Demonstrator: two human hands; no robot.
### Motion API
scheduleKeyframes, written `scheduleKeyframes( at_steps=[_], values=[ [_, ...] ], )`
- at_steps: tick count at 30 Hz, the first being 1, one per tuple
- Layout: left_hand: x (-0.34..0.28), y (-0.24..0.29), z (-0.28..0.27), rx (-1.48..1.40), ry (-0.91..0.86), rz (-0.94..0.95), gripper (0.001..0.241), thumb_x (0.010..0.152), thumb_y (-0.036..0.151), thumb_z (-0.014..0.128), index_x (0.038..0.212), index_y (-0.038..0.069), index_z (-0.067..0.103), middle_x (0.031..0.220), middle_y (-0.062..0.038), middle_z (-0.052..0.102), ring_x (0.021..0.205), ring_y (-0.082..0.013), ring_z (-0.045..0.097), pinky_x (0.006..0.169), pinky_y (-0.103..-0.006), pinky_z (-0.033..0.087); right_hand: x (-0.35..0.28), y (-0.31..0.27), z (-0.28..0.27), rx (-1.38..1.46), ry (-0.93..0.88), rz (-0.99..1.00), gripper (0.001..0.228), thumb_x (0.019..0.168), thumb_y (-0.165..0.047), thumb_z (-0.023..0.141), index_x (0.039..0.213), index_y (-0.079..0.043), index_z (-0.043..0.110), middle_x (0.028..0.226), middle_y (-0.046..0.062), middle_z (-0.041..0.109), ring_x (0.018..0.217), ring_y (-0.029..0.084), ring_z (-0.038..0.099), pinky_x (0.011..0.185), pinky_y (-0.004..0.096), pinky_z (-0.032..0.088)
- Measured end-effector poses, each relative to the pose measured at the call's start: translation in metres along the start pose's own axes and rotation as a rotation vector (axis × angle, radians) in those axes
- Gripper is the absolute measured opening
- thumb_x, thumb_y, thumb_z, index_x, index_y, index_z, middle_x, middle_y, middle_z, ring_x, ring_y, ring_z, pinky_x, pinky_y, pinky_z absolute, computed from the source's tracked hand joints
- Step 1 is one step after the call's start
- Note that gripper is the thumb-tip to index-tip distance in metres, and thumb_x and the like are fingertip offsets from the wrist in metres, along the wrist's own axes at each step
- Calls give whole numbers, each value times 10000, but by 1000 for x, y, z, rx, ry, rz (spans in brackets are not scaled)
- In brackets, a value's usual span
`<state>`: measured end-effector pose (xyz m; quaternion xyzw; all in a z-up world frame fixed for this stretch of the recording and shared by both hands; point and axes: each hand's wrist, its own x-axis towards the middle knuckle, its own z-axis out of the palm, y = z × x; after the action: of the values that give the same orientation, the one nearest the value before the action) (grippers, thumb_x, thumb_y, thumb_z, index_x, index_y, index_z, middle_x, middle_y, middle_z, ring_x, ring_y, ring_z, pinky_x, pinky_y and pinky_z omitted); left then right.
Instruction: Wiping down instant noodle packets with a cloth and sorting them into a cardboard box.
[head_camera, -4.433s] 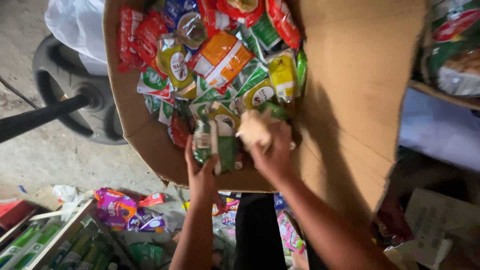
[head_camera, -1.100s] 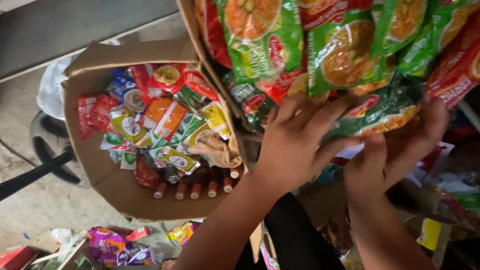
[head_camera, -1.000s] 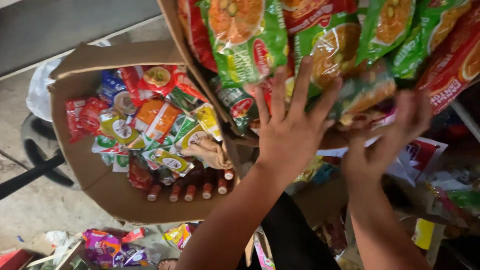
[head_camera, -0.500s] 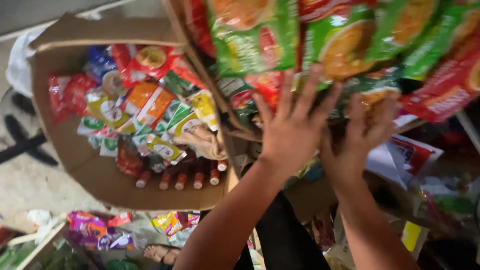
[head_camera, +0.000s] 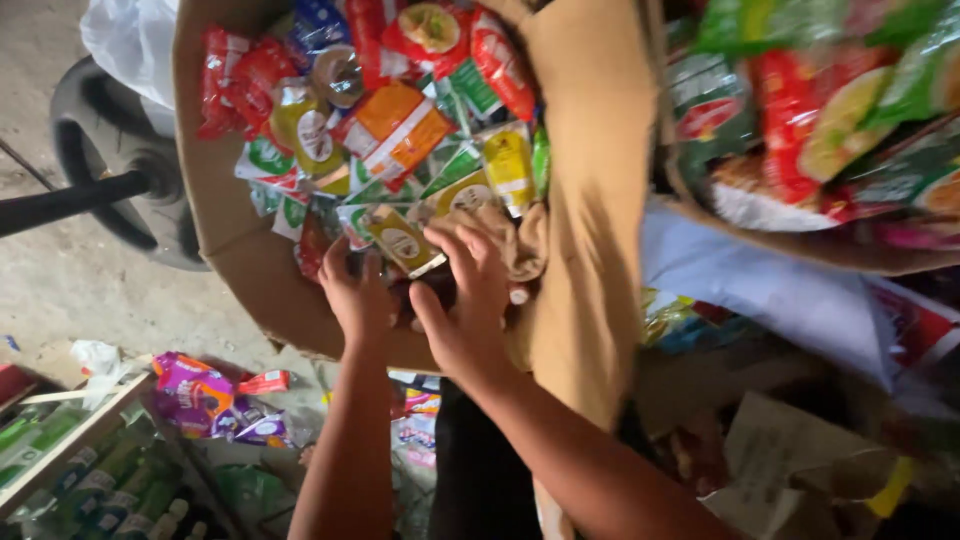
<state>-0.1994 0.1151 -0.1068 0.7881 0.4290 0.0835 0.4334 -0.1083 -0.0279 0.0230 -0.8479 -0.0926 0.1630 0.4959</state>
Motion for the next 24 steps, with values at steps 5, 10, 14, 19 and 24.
scheduleKeyframes(
  at_steps=[5,10,14,19,24],
  values=[
    [40,-162,-23,573,-80,-485,689,925,463,710,1369,-29,524,1251,-318,601,1150,-515,592,988,-561,481,-6,135,99,-422,28,25,799,787,-338,858,1477,-184,487,1504,132,553,1443,413,449,1263,622,247],
    [77,-194,-4,486,-272,-762,791,920,502,618,1472,-2,360,1236,-294,660,1119,-473,678,942,-534,549,-13,222,129,-504,14,226,994,711,-406,926,1549,-238,419,1518,290,323,1418,523,331,1171,608,271],
    [80,-224,15,783,-99,-462,939,793,496,782,1446,29,296,1274,-323,564,1071,-489,623,868,-539,527,-7,252,145,-442,37,421,1210,665,-479,965,1620,-263,253,1535,351,87,1397,577,262,1111,589,350],
    [89,-208,7,811,-167,-439,736,835,490,760,1309,21,447,1288,-298,573,1028,-462,663,808,-530,569,-10,299,142,-490,121,575,761,799,-308,865,1486,-252,542,1481,261,410,1336,479,447,1085,558,415],
    [84,-64,-31,384,-267,-845,439,942,379,595,1233,77,467,1112,-267,720,902,-451,765,749,-525,611,-19,287,116,-432,250,462,411,840,-223,826,1152,-15,659,1207,229,686,1144,393,646,1008,469,525]
  ],
)
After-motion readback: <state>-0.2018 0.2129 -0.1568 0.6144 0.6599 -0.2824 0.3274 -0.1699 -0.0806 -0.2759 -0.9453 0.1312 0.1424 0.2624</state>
